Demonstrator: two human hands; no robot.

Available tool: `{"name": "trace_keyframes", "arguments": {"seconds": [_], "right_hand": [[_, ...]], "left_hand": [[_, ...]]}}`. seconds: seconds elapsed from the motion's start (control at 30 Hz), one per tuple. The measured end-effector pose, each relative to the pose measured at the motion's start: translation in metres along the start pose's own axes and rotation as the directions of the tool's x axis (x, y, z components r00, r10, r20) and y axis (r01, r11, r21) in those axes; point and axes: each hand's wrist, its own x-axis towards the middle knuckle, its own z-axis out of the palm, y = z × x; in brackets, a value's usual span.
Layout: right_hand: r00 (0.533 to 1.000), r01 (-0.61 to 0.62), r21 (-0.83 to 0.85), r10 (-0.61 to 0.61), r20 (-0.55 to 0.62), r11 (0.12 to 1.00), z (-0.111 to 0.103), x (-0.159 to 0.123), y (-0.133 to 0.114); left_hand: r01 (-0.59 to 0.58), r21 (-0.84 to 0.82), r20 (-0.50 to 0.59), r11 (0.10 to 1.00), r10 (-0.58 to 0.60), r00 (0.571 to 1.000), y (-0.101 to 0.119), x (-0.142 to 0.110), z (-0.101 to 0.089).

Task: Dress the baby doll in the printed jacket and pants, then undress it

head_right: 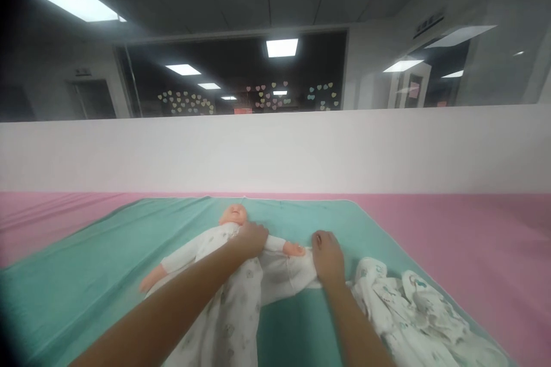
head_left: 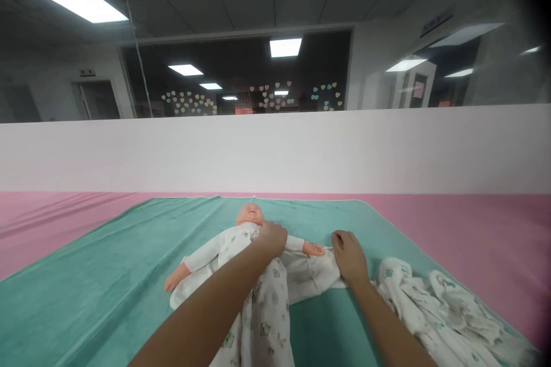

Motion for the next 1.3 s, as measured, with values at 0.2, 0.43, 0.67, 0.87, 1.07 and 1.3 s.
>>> {"name": "trace_keyframes", "arguments": {"seconds": [0.2,0.43,0.67,0.87,1.07,1.3], "right_hand": [[0.952,0.3,-0.047,-0.303,-0.052,0.953,0.004,-0.01,-0.032],[0.823,-0.183,0.615,-0.223,0.523,0.767,0.022,-0.057,-0.104],[0.705,-0.322,0.656,-0.289,0.647,0.683,0.034,-0.063,-0.111],[0.711,-0.331,0.675,-0.295,0.638,0.659,0.037,-0.062,-0.109],[0.71,-0.386,0.677,-0.266,0.652,0.626,0.03,-0.064,-0.114],[0.76,-0.432,0.672,-0.158,0.63,0.601,0.028,-0.063,-0.109]], "left_hand": [[-0.016,-0.111,-0.25,0.994,-0.012,0.968,-0.009,-0.04,-0.011],[0.024,-0.564,-0.52,0.825,-0.377,0.767,-0.073,-0.125,0.028],[0.166,-0.829,-0.217,0.534,-0.581,0.784,-0.093,-0.15,0.059],[0.306,-0.815,-0.002,0.492,-0.531,0.848,-0.096,-0.153,0.046],[0.275,-0.855,0.037,0.44,-0.478,0.878,-0.091,-0.156,0.045],[0.094,-0.893,-0.073,0.44,-0.348,0.935,-0.086,-0.155,0.058]]}}
